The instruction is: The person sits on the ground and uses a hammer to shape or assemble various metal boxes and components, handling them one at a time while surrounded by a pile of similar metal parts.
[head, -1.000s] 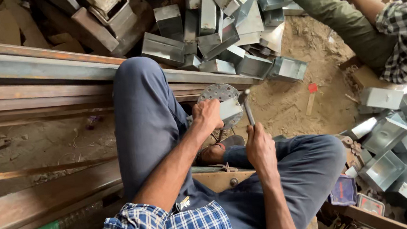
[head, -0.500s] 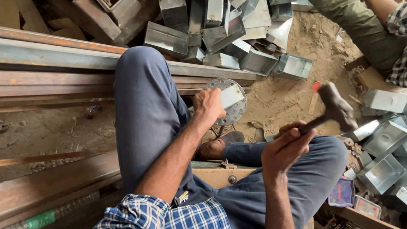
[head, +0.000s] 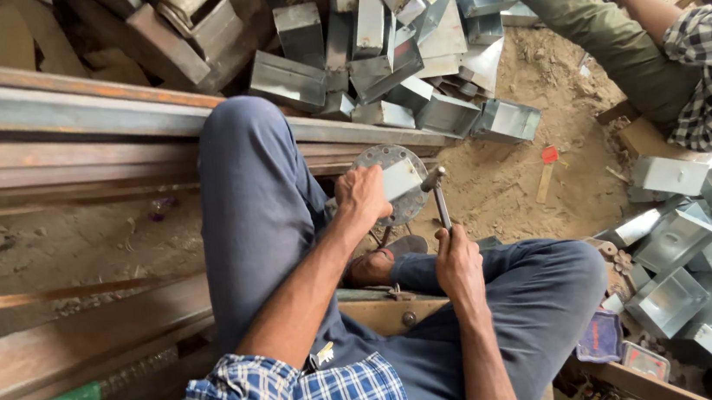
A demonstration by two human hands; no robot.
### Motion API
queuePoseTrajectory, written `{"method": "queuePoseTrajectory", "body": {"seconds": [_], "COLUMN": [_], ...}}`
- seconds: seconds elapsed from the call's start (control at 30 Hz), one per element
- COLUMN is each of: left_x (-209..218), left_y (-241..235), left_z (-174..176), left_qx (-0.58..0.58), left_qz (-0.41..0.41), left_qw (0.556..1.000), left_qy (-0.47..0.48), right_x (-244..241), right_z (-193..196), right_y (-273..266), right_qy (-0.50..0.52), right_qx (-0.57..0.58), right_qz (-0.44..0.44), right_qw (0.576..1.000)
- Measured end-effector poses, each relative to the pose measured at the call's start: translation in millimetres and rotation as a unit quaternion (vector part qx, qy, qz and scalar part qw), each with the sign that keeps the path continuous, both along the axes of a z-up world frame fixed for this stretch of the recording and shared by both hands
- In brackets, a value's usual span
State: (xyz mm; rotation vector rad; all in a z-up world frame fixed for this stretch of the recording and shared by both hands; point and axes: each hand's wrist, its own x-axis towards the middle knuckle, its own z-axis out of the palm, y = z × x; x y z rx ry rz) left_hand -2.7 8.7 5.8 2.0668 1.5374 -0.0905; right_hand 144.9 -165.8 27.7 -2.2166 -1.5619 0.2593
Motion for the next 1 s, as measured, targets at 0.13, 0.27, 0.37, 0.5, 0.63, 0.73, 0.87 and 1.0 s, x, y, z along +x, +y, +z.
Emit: {"method": "queuePoseTrajectory", "body": {"seconds": [0.13, 0.27, 0.37, 0.5, 0.63, 0.73, 0.87, 1.0], "left_x": [-0.3, 4.6, 1.7, 7.9, 6.7, 0.5, -1.9, 3.2], "left_y": [-3.9, -4.3, -1.9, 1.1, 1.6, -0.2, 1.3, -1.2], "left_z": [-0.1, 8.5, 14.7, 8.9, 4.2, 6.6, 7.3, -1.8], "left_qx": [0.06, 0.062, 0.038, 0.012, 0.046, 0.011, -0.015, 0.079], "left_qz": [0.025, 0.042, 0.04, 0.032, 0.028, 0.03, 0.041, 0.076], "left_qw": [0.997, 0.996, 0.998, 0.999, 0.998, 0.999, 0.999, 0.991], "left_qy": [-0.051, -0.038, -0.025, -0.013, -0.033, -0.013, -0.012, -0.073], "right_x": [-14.3, -17.4, -7.3, 2.6, -10.0, -0.8, 18.5, 12.9], "right_z": [39.6, 85.0, 87.2, 59.3, 44.4, 32.2, 12.0, 21.7], "right_y": [6.5, 9.5, 2.2, -0.2, 11.5, 16.0, -8.6, -13.7], "right_qy": [0.066, 0.026, 0.213, 0.363, 0.065, 0.136, -0.013, -0.011], "right_qx": [0.07, 0.309, 0.502, 0.565, 0.21, -0.115, -0.006, 0.015], "right_qz": [-0.048, -0.015, -0.09, -0.098, 0.013, -0.075, -0.015, -0.052], "right_qw": [0.994, 0.951, 0.833, 0.735, 0.975, 0.981, 1.0, 0.998]}}
